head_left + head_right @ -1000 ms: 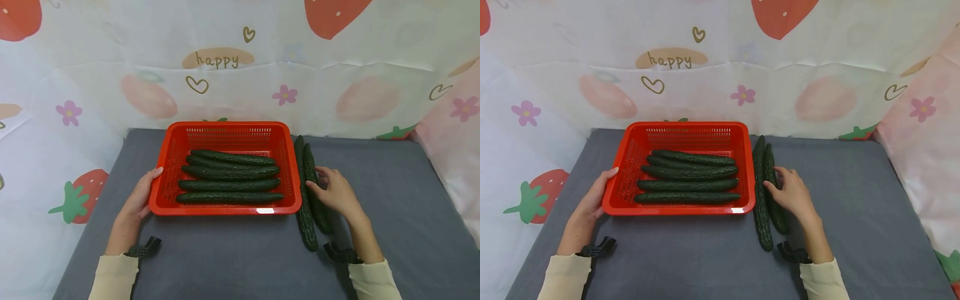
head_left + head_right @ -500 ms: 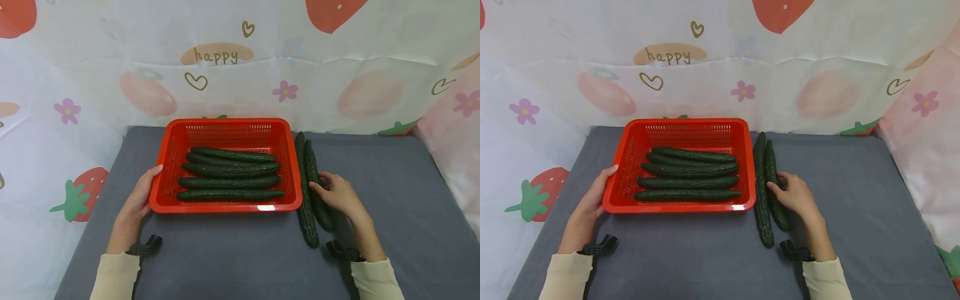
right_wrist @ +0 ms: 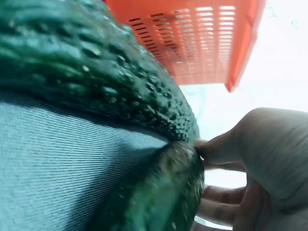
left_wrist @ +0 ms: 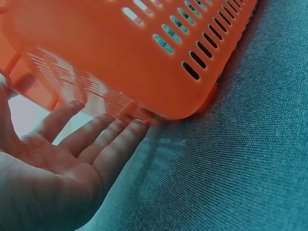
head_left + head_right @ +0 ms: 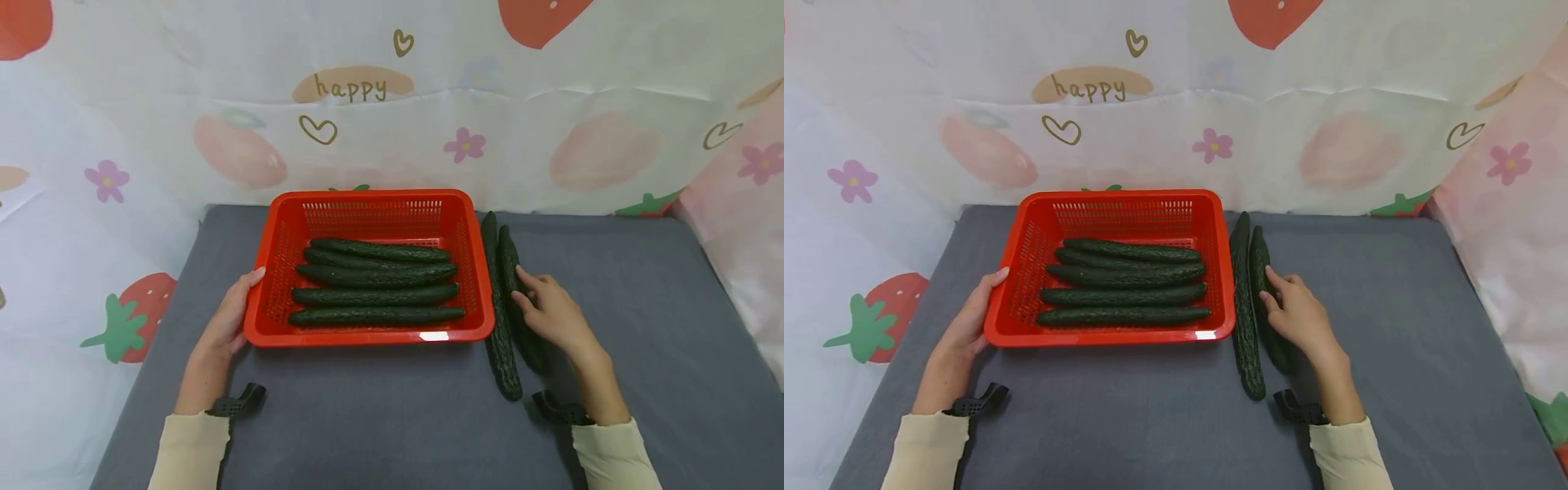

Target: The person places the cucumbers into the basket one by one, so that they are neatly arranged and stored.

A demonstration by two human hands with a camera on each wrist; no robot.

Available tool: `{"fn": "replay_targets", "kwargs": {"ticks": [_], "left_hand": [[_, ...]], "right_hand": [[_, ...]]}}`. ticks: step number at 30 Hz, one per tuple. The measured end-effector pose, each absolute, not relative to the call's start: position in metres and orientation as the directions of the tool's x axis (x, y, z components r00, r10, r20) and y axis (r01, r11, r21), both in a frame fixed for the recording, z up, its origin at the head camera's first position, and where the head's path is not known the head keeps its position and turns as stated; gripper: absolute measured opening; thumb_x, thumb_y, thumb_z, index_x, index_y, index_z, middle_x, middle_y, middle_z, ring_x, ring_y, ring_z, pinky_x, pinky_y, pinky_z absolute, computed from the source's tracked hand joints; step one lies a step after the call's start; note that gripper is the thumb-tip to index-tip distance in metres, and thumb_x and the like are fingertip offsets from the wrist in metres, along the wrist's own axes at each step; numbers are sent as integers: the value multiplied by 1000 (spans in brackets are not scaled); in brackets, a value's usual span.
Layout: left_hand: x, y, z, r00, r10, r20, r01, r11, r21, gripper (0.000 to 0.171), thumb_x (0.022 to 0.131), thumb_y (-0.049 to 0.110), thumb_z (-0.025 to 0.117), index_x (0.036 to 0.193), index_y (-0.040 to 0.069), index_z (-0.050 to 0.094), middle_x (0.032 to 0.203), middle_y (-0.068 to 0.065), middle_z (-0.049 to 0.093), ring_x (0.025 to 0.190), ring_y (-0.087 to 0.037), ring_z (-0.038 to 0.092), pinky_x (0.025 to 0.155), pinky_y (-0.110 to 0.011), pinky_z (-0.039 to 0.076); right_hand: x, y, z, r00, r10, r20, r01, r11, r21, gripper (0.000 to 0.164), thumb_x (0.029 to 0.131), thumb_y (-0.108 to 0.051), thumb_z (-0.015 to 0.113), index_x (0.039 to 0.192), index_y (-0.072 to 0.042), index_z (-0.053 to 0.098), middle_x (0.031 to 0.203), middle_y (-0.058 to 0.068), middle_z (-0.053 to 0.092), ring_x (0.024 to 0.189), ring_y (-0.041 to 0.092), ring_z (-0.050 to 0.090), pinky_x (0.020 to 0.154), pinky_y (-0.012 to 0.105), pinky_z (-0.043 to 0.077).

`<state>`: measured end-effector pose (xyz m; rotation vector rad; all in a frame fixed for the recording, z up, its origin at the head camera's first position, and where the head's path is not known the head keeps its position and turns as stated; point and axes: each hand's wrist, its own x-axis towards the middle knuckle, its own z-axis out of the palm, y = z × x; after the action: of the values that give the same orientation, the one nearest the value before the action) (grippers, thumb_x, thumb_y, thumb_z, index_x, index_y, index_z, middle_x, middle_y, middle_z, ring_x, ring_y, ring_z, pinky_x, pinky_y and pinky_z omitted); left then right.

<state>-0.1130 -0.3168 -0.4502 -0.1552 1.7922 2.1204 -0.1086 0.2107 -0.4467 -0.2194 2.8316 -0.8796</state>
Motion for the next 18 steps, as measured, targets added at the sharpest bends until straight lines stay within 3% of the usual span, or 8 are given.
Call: {"fn": "replay_targets", "kwargs": {"ticks": [7, 11, 14, 18], "left_hand": [[-113, -317, -450, -929, 194, -314, -341, -125, 932, 35, 112, 47, 45, 134, 20, 50, 112, 13, 73, 99, -2, 72, 86, -21, 62], [-114, -316, -450, -928, 180, -325, -348, -111, 931, 36, 111, 49, 46, 134, 21, 49, 113, 13, 72, 99, -1, 72, 87, -21, 62], [-114, -317, -451, -928, 180, -325, -347, -110, 931, 36, 111, 49, 47, 135, 21, 49, 114, 13, 72, 100, -1, 72, 88, -21, 62], [-114, -318, -452, -932, 188, -309, -335, -125, 934, 34, 112, 47, 45, 133, 21, 49, 112, 13, 72, 99, -1, 72, 86, -21, 62]], "right_hand": [[-107, 207, -444, -985, -106, -138, -24, 868, -496, 71, 107, -36, 62, 161, 3, 35, 139, 36, 55, 84, 31, 59, 59, 34, 41], [-106, 206, -445, -989, -70, -129, 1, 875, -484, 74, 104, -35, 67, 160, 3, 38, 114, 28, 61, 72, 24, 50, 56, 32, 35], [-107, 206, -444, -989, -38, -141, 32, 883, -467, 76, 102, -38, 69, 159, 3, 40, 91, 18, 58, 66, 22, 47, 54, 32, 32], [-108, 205, -441, -985, -3, -173, 75, 895, -440, 76, 99, -43, 71, 154, 4, 47, 95, 25, 68, 71, 31, 62, 54, 38, 45]]}}
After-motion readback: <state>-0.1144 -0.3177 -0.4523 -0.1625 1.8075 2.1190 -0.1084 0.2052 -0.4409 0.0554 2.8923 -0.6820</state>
